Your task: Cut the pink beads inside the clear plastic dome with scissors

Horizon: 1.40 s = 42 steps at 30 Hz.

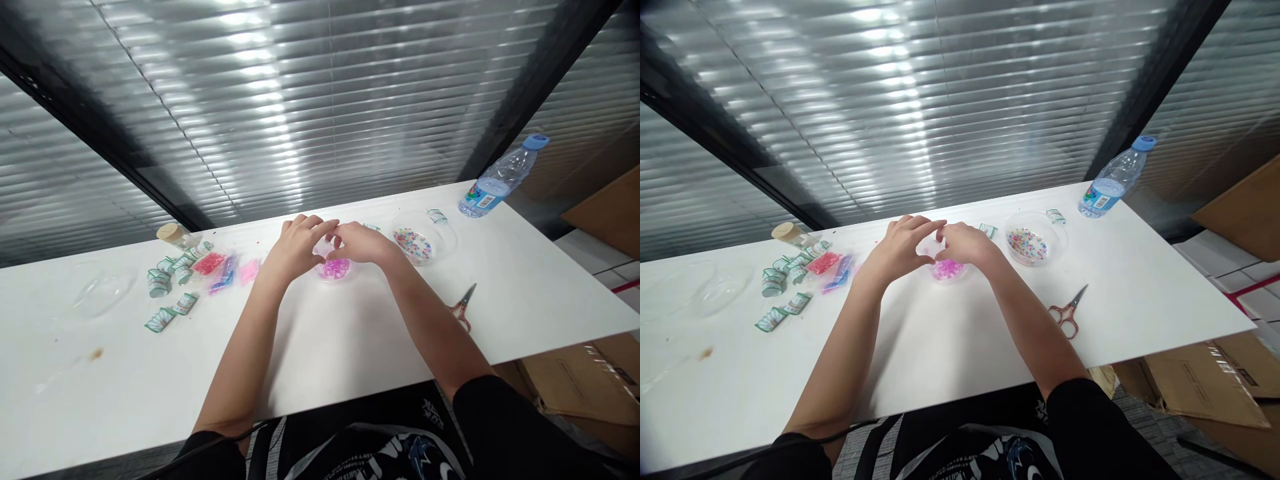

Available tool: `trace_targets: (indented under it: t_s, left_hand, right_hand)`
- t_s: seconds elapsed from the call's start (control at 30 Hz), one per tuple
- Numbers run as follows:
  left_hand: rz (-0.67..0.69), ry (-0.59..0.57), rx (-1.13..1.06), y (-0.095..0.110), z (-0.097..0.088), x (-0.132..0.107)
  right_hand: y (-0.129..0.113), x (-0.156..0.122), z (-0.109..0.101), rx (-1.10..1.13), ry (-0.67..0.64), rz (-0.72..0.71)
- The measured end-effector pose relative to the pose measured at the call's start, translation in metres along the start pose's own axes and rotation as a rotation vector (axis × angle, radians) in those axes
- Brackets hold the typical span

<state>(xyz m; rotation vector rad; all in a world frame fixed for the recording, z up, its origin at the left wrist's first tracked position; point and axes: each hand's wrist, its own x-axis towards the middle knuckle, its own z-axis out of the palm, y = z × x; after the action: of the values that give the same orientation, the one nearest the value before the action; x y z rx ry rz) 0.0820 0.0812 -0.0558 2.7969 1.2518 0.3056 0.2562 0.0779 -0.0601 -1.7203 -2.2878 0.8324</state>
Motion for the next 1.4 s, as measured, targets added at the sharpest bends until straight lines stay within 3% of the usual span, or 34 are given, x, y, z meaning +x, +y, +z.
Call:
trace_targets:
  t_s: [0.2,0.53,0.67,0.87,1.03,1.17,1.4]
  left_hand:
    - [0.032,0.001,-0.025,-0.001,0.001,0.0]
    - [0.123,0.21,-0.106,-0.009,0.009,-0.003]
    - [0.109,0.206,-0.163,-0.009,0.008,-0.003]
    - [0.141,0.172,-0.067,-0.01,0.008,-0.002]
    - [0.051,0.132,0.011,-0.009,0.0,-0.001]
    - [-0.049,0.115,-0.014,-0.016,-0.009,-0.004]
    - [-0.384,0.139,-0.179,-0.048,-0.027,-0.017]
  right_hand:
    - [-0.001,-0.001,0.001,-0.005,0.006,-0.002]
    - [0.001,-0.004,-0.003,-0.003,0.023,0.012]
    - [0.003,-0.004,-0.004,0.004,0.026,0.006]
    - [0.001,-0.004,-0.006,0.011,-0.016,0.034]
    - [0.003,-0.005,-0.009,0.07,-0.013,0.008]
    - [0.02,-0.019,-0.029,0.131,0.075,-0.033]
    - [0.09,-0.05,-0.066,0.124,0.246,0.324]
